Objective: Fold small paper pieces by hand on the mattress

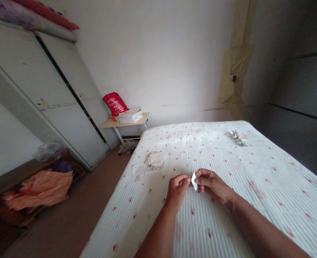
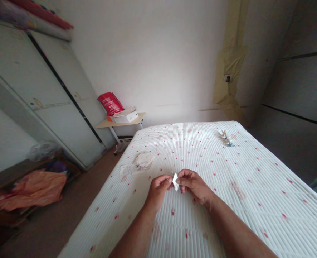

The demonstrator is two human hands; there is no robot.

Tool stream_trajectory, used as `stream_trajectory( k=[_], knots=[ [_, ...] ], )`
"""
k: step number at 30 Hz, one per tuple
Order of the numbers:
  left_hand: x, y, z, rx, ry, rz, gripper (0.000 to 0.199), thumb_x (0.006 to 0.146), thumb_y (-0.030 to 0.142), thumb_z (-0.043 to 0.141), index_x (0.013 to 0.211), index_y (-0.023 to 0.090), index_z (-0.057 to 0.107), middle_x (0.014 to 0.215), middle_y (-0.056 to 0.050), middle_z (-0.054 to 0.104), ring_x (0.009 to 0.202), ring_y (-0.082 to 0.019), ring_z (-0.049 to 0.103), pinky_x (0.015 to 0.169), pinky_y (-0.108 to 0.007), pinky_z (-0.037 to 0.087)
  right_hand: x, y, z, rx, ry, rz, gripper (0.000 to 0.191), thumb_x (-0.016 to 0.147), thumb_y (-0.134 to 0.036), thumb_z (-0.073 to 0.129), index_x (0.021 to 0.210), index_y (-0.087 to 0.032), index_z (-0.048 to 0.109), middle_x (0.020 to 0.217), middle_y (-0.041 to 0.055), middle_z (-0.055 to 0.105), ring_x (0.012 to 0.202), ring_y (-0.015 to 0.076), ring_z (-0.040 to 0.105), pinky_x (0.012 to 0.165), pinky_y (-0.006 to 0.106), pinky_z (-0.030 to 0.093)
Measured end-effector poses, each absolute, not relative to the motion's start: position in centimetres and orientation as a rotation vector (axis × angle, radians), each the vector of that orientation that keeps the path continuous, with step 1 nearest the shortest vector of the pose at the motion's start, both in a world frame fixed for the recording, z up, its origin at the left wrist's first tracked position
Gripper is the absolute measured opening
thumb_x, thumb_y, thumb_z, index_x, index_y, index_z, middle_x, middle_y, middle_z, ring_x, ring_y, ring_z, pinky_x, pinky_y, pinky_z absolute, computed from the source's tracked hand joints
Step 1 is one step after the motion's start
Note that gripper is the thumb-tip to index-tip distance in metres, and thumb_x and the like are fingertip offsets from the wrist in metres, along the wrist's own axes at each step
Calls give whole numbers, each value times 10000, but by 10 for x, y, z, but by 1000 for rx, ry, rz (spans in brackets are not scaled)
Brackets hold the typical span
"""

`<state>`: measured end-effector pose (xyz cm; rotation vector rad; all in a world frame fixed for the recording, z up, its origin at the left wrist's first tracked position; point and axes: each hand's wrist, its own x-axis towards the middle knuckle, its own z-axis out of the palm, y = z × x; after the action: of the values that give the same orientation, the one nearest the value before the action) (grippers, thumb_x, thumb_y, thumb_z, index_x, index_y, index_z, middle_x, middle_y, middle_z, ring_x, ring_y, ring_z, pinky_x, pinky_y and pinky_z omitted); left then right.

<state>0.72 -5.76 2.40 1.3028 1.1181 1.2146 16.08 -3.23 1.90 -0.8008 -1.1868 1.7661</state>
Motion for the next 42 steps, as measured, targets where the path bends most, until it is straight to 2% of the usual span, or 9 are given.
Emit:
stream_trajectory(
  k=[4,8,15,24,36,42],
  knots=[
    [8,-58,20,1376,1155,1252,247,750,313,514,729,111,656,576,2,547,575,-110,467,559,-206,354,161,-32,19,-812,-1198,1751,190,639,-267,713,721,-168,573,491,-57,543,425,73,445,497,232,365],
    [8,-57,17,1437,1235,1272,202,724,279,521,660,121,630,521,27,488,512,-85,402,501,-192,299,160,-31,17,-854,-1234,1690,189,641,-281,706,721,-171,574,483,-60,523,431,80,440,498,241,381],
    [10,-57,20,1257,1136,1248,170,636,279,587,647,114,626,540,18,524,521,-85,412,511,-192,308,155,-34,22,-948,-1387,1454,198,677,-334,673,682,-168,566,521,-50,487,481,82,413,483,226,338],
    [8,-58,24,1136,1137,1325,200,611,307,630,656,116,668,529,21,526,547,-95,422,551,-211,316,150,-42,25,-1007,-1507,1095,159,719,-333,635,700,-201,548,591,-32,465,526,102,413,488,230,329],
    [5,-57,19,1311,1194,1347,170,672,280,592,660,122,653,564,15,538,577,-108,448,573,-215,343,149,-42,25,-1005,-1474,1180,219,701,-361,639,675,-203,490,551,-54,417,482,86,376,450,222,301],
    [6,-57,19,1382,1201,1394,145,700,257,573,682,138,655,653,-11,602,662,-138,510,640,-225,392,147,-47,33,-1048,-1541,1001,155,715,-318,600,658,-221,492,537,-36,448,477,109,418,450,238,336]
  ],
)
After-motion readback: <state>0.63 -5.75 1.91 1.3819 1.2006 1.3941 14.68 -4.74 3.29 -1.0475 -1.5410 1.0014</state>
